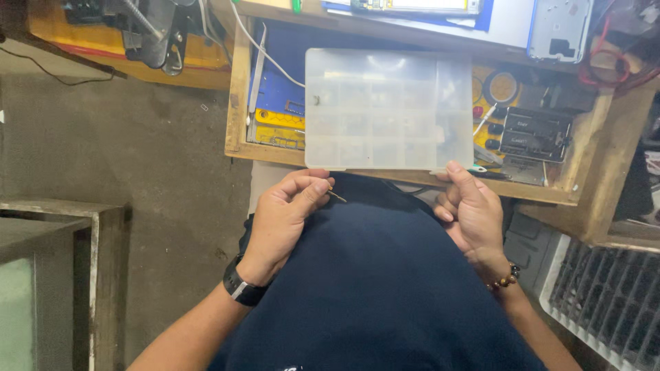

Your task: The person works on a disassembled smartphone on a cluttered workbench, manipulating the screen and internal components. They then reach into a drawer to retrieve a small plastic bag containing parts and later open a compartmentalized plastic box to organize small items.

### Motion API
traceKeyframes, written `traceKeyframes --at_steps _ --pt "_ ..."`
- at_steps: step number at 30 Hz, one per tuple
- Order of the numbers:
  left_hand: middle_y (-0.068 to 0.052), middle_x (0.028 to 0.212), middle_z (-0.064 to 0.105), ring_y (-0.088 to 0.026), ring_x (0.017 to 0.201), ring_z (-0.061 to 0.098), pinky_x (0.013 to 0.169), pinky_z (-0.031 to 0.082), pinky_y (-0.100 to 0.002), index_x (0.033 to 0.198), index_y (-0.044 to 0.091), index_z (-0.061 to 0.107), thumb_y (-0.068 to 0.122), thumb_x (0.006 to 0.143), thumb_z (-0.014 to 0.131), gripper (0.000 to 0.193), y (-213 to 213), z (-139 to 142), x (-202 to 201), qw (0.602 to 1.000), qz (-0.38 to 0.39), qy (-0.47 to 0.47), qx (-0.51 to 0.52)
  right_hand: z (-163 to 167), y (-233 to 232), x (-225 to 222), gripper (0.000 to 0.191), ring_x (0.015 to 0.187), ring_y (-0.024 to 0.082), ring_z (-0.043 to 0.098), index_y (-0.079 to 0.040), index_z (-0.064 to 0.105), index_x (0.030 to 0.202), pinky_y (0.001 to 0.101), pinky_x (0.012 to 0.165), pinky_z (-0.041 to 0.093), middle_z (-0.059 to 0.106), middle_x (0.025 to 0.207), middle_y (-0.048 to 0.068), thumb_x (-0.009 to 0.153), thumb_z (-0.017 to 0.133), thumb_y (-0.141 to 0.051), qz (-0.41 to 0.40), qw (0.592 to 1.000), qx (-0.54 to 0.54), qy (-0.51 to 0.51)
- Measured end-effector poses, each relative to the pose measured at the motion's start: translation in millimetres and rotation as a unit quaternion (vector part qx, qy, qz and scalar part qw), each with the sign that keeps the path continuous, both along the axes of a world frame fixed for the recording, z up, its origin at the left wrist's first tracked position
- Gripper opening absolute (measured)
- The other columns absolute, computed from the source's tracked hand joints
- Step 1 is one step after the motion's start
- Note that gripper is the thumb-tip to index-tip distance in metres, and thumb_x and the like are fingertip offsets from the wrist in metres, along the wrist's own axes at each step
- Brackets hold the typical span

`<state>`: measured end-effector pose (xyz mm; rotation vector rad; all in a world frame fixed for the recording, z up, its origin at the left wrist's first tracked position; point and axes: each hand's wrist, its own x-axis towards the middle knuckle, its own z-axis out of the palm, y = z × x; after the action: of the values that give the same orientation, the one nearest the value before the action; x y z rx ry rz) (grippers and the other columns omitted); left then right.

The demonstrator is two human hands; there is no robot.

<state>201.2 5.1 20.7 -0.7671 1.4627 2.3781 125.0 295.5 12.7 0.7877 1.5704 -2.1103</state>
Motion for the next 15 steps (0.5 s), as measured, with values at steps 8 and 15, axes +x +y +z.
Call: traceKeyframes --at_steps 8,15 --pt "-0.007 0.125 0.069 -0.014 0.108 0.067 0.098 0.057 -0.03 0.103 0.001 0.075 0.016 0.098 0.068 0.017 -4.3 -6.4 1.6 0.998 0.011 0.065 0.021 3.1 0.9 1.3 0.025 0.046 0.006 0.027 0.0 0.065 0.089 0.0247 0.045 0.029 0.03 0.054 -0.007 0.099 0.068 -0.023 0.011 1.0 0.005 0.012" --pt "-0.007 0.127 0.072 -0.007 0.115 0.064 0.102 0.05 -0.024 0.101 0.001 0.074 0.015 0.101 0.069 0.015 -2.4 -1.8 2.2 0.983 -0.051 0.169 -0.057 6.8 -3.9 4.7 0.024 0.046 0.005 0.03 -0.001 0.064 0.088 0.0241 0.046 0.031 0.034 0.057 -0.008 0.099 0.07 -0.021 0.022 0.999 0.036 0.021"
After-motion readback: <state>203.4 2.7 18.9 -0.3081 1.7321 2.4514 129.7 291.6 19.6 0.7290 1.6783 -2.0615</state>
